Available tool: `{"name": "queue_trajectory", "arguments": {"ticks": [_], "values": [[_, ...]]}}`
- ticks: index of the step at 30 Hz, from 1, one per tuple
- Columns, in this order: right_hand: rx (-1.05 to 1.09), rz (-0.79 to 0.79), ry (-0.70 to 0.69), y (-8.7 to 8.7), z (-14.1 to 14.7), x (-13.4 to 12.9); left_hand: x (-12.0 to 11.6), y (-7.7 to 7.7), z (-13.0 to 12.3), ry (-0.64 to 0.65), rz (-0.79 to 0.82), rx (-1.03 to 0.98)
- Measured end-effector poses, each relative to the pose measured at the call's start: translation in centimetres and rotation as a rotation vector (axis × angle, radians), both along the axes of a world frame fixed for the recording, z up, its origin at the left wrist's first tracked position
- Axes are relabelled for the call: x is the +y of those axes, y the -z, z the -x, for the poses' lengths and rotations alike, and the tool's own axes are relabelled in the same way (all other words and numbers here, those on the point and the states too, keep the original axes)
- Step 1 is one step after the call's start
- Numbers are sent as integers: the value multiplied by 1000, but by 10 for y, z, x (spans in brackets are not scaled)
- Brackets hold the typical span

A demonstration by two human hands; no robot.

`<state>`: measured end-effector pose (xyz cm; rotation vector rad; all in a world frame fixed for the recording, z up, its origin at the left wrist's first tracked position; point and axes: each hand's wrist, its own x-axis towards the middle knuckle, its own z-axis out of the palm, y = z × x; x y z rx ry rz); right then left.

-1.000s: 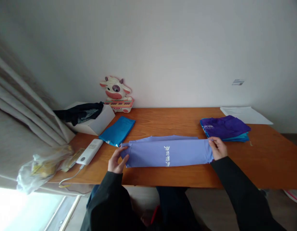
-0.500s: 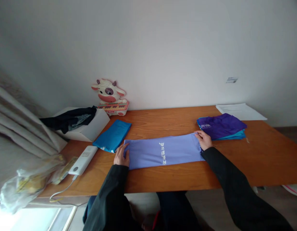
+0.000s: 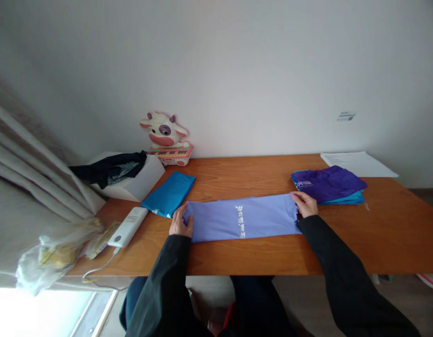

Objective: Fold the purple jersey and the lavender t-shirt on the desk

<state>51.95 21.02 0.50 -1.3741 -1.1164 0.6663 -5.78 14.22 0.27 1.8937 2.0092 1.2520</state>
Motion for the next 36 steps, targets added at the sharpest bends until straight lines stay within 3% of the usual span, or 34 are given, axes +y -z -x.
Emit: {"name": "queue_trajectory", "arguments": {"ticks": [4, 11, 16, 21, 24, 28, 33, 36], "values": [[164, -43, -8, -5, 3, -7, -5, -6, -5, -55, -7, 34], [136, -16, 47, -10, 10, -11, -27, -19, -24, -317, 253, 178], [70, -33, 19, -4, 12, -8, -41, -19, -30, -431, 353, 225], [-42, 15, 12, 3, 12, -7, -43, -16, -28, -419, 433, 283], [-242, 37, -4, 8, 11, -6, -42, -15, -25, -296, 414, 293], [-563, -6, -18, 11, 13, -5, -46, -14, -21, -162, 314, -17], [-737, -230, -79, 6, 19, -7, -53, -18, -17, -156, 159, -543], [-750, -293, -149, 3, 21, -8, -58, -28, -10, -217, 169, -673]]}}
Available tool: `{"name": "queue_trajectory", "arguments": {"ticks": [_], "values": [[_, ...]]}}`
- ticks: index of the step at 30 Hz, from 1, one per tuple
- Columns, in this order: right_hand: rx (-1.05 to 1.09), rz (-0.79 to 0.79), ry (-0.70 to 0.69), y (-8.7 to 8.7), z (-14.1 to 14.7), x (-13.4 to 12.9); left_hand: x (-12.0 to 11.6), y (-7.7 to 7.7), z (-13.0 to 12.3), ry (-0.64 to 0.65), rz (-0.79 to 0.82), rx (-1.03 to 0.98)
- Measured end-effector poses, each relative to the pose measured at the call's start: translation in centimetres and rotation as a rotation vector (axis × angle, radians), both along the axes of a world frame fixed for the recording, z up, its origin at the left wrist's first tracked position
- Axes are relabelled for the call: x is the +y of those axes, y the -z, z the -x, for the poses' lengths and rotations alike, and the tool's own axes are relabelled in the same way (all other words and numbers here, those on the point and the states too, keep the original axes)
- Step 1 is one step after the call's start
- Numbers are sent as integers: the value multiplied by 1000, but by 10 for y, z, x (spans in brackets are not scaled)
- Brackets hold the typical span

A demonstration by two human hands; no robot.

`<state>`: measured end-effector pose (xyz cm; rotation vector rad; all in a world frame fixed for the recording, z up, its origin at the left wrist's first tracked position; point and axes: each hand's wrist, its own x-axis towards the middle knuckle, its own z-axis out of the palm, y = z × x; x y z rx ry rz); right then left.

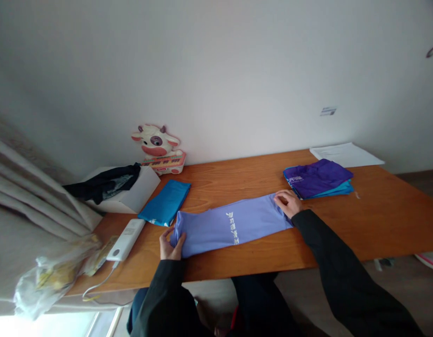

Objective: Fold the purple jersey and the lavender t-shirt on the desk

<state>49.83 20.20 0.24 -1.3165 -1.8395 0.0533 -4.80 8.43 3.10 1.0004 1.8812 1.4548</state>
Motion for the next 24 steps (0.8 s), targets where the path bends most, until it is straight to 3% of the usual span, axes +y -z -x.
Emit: {"name": "queue_trajectory", "arguments": {"ticks": [5, 8, 11, 14, 17, 19, 21, 22, 24], "values": [[24, 20, -23, -2, 4, -2, -3, -34, 29, -122, -40, 107], [65, 79, -33, -5, 7, -4, 3, -66, 32, -81, -130, 202], [87, 139, -33, -9, 10, -6, 12, -99, 1, 69, -176, 105], [90, 149, -24, -12, 11, -7, 23, -117, -62, 262, -264, -75], [65, 144, -27, -15, 11, -9, 34, -109, -134, 536, -336, -189], [34, 157, -27, -16, 12, -11, 40, -91, -172, 802, -336, -220], [12, 169, -35, -16, 12, -12, 45, -71, -193, 995, -345, -180], [8, 173, -40, -16, 12, -12, 47, -61, -197, 1023, -352, -131], [4, 183, -48, -14, 12, -12, 50, -42, -192, 940, -362, 35]]}}
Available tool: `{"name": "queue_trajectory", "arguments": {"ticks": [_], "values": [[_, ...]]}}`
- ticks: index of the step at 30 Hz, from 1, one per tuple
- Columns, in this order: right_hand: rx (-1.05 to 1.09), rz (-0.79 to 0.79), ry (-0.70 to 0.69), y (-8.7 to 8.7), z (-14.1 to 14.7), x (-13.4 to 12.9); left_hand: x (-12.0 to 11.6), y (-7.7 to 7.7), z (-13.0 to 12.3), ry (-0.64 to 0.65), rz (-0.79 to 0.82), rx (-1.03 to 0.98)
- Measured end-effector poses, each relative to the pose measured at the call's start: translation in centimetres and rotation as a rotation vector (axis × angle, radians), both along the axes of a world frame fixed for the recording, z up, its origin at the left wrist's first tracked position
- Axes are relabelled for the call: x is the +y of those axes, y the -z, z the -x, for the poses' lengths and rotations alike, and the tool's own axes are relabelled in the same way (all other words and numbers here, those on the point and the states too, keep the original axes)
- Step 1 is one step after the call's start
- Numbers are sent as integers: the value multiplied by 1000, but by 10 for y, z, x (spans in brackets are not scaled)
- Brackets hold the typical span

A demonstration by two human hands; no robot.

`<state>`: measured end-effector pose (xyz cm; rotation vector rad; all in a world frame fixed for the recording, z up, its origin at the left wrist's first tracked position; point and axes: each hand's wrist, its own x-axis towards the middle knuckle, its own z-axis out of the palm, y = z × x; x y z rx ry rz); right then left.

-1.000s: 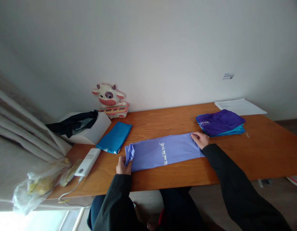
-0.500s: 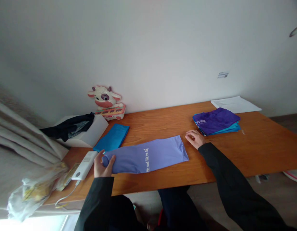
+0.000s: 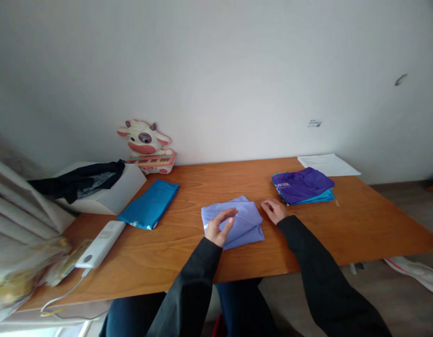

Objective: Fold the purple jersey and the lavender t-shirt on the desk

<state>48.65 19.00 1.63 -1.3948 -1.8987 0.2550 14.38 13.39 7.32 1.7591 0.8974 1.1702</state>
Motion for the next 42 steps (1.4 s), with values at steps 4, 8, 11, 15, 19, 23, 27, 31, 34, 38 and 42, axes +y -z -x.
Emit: {"name": "queue_trajectory", "arguments": {"ticks": [4, 8, 11, 15, 19, 23, 27, 31, 34, 38, 42], "values": [[-34, 48, -14, 4, 0, 1, -4, 30, 30, -287, -202, 367], [-72, 33, -101, 3, 8, -12, -22, 51, 46, -300, -334, 630], [-48, -32, -209, 1, 21, -32, -35, 58, 46, -239, -398, 708], [-114, -49, -258, 4, 33, -54, -40, 65, 47, -182, -418, 781], [-102, -121, -191, 6, 34, -54, -39, 71, 47, -169, -427, 797], [-15, -206, -122, -4, 34, -58, -40, 72, 44, -201, -436, 776], [14, -197, -94, -16, 38, -84, -40, 73, 46, -202, -436, 697], [30, -173, -123, -16, 37, -112, -38, 74, 54, -112, -453, 668], [49, -114, -164, -10, 34, -120, -35, 76, 59, 0, -464, 665], [108, -68, 26, -2, 38, -109, -31, 86, 58, -72, -443, 640], [-36, -133, 266, 5, 50, -93, -30, 94, 51, -199, -426, 690]]}}
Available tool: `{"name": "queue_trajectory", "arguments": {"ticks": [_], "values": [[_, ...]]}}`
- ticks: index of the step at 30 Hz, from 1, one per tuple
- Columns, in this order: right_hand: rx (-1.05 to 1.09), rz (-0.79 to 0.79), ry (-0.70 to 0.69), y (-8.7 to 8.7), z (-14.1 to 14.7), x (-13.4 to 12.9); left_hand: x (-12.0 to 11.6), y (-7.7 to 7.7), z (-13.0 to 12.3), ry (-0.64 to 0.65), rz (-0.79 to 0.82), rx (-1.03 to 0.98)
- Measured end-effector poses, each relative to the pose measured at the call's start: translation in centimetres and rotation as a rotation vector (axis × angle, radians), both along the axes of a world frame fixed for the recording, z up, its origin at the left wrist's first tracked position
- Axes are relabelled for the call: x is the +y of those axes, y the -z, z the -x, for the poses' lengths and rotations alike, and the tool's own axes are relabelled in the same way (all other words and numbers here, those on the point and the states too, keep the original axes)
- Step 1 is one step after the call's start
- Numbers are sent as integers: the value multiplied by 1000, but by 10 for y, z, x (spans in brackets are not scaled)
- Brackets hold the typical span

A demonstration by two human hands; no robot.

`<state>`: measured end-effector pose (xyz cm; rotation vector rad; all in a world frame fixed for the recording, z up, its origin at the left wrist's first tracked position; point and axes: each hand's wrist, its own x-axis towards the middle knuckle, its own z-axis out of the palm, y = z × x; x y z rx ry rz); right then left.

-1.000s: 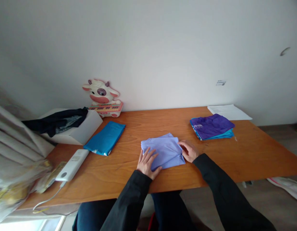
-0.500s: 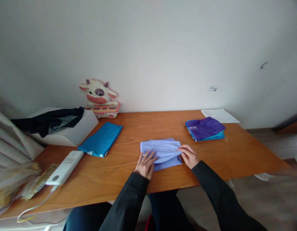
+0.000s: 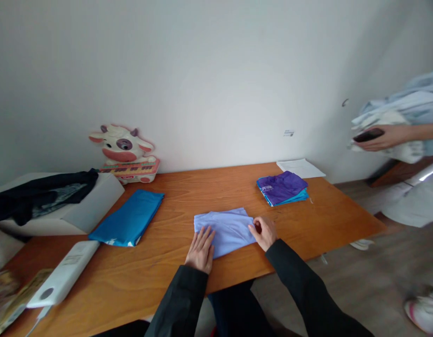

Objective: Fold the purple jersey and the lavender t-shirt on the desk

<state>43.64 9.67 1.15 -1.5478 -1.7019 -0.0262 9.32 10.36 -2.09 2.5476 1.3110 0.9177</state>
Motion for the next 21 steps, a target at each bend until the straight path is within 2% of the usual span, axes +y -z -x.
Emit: {"name": "queue_trajectory", "arguments": {"ticks": [3, 9, 16, 21], "values": [[-129, 20, 72, 4, 5, 5, -5, -2, -6, -78, 8, 57], [-114, 157, 168, 8, 4, 7, -9, -4, -8, -115, 25, 95], [-233, 256, 115, 0, 10, 5, -3, 9, -1, -86, -2, 134], [-220, 299, 38, -3, 11, 4, -4, 10, -3, -86, -41, 144]]}}
